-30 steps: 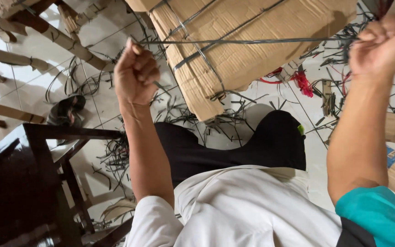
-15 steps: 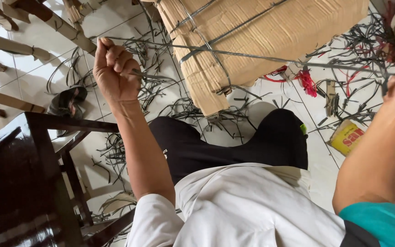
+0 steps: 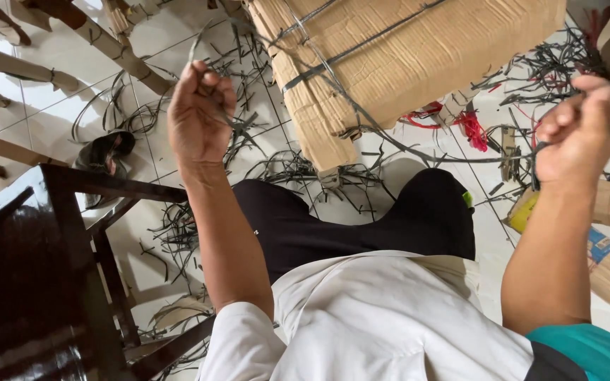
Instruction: The person sits on the floor and bundles flattened cardboard pieces using black plastic straps. They wrap the straps around the cardboard, pull them tight, and tie knots by hand to secure the bundles.
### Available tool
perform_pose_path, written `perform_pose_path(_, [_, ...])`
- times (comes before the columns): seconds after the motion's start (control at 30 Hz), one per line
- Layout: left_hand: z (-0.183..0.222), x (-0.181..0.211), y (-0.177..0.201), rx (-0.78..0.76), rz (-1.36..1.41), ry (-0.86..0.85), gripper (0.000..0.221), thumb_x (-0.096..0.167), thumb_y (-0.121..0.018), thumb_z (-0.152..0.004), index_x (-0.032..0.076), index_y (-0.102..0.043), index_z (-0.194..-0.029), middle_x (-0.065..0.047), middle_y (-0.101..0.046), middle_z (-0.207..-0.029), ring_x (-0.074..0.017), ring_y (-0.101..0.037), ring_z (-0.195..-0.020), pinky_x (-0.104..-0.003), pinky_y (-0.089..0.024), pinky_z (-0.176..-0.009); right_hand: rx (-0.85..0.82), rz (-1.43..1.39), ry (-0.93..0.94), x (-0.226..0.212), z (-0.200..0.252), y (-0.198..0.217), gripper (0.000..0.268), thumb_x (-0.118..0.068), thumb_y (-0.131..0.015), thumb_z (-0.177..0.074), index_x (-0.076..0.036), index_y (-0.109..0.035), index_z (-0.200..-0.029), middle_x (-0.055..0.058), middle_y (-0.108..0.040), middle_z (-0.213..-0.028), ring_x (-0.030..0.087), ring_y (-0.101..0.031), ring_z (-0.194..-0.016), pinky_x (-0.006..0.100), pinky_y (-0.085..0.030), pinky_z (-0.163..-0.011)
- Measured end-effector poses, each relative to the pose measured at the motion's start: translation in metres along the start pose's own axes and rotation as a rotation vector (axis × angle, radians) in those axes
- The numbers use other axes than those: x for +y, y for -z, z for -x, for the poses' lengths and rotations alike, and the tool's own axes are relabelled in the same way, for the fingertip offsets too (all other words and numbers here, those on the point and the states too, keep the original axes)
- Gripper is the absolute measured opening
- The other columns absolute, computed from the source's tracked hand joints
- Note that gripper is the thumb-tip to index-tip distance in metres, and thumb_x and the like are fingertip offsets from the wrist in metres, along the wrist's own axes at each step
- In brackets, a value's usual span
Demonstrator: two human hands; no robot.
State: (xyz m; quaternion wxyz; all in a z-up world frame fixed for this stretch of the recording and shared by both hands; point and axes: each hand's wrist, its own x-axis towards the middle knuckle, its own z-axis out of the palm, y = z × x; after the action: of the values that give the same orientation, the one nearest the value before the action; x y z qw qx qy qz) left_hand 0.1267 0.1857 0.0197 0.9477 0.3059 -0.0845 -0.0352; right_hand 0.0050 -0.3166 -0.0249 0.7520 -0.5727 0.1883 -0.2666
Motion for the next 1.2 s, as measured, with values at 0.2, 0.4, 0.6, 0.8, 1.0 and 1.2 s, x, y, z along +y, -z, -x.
perform_pose_path(0.2, [0.018,-0.005,-0.023,0.111,-0.282,-0.024,0.013,0.01,-0.07,-0.098,0.001,-0.073,-0.107,-0.012,-0.075,-0.095,-0.0218,-0.072,-0.086,-0.029,-0.06,-0.075,-0.385,0.116,0.06,-0.019,0.038,-0.047,0.02,-0.028,-0.05,-0.122,-0.014,-0.063,-0.113,-0.006,-0.052,-0.076,0.005,-0.051,-0.062,0.017,-0.046,-0.055])
perform_pose_path(0.4, [0.015,-0.018,-0.023,0.034,0.109,0.066,0.011,-0.002,-0.056,-0.106,-0.004,-0.066,-0.11,-0.014,-0.072,-0.093,-0.0209,-0.072,-0.078,-0.029,-0.066,-0.071,-0.529,0.129,0.027,-0.028,0.058,-0.083,0.018,-0.025,-0.052,-0.117,-0.012,-0.062,-0.108,-0.005,-0.052,-0.073,0.008,-0.048,-0.06,0.019,-0.04,-0.051])
perform_pose_path(0.6, [0.014,-0.052,-0.064,-0.064,0.135,0.14,0.013,0.006,-0.058,-0.108,0.0,-0.066,-0.115,-0.011,-0.071,-0.098,-0.0179,-0.069,-0.084,-0.026,-0.061,-0.076,-0.568,0.315,-0.155,-0.024,0.089,-0.124,0.011,-0.018,-0.057,-0.11,-0.016,-0.064,-0.102,-0.004,-0.058,-0.078,0.004,-0.05,-0.059,0.014,-0.042,-0.047])
perform_pose_path(0.8, [0.013,-0.086,-0.118,-0.234,0.17,0.284,0.016,0.006,-0.047,-0.113,0.001,-0.062,-0.113,-0.009,-0.07,-0.097,-0.0168,-0.071,-0.086,-0.024,-0.063,-0.081,-0.844,0.206,-0.199,-0.003,0.112,-0.174,0.045,-0.034,-0.056,-0.1,-0.016,-0.057,-0.141,0.013,-0.064,-0.138,0.008,-0.061,-0.063,0.015,-0.055,-0.051])
perform_pose_path(1.0, [0.012,-0.117,-0.094,-0.07,-0.06,0.245,0.02,0.016,-0.06,-0.103,0.0,-0.067,-0.113,-0.015,-0.073,-0.093,-0.0251,-0.078,-0.085,-0.035,-0.068,-0.079,-0.727,-0.022,-0.032,0.016,0.119,-0.177,0.03,-0.022,-0.045,-0.111,-0.004,-0.065,-0.126,0.02,-0.075,-0.106,0.012,-0.062,-0.05,0.02,-0.039,-0.037])
perform_pose_path(1.2, [0.034,-0.104,-0.097,0.046,-0.907,0.045,0.032,0.019,-0.062,-0.104,0.001,-0.061,-0.13,-0.021,-0.07,-0.111,-0.0253,-0.073,-0.096,-0.035,-0.064,-0.086,-0.709,-0.003,0.023,0.007,0.113,-0.161,0.039,-0.029,-0.039,-0.113,-0.001,-0.061,-0.129,0.021,-0.073,-0.108,0.012,-0.061,-0.052,0.018,-0.037,-0.035])
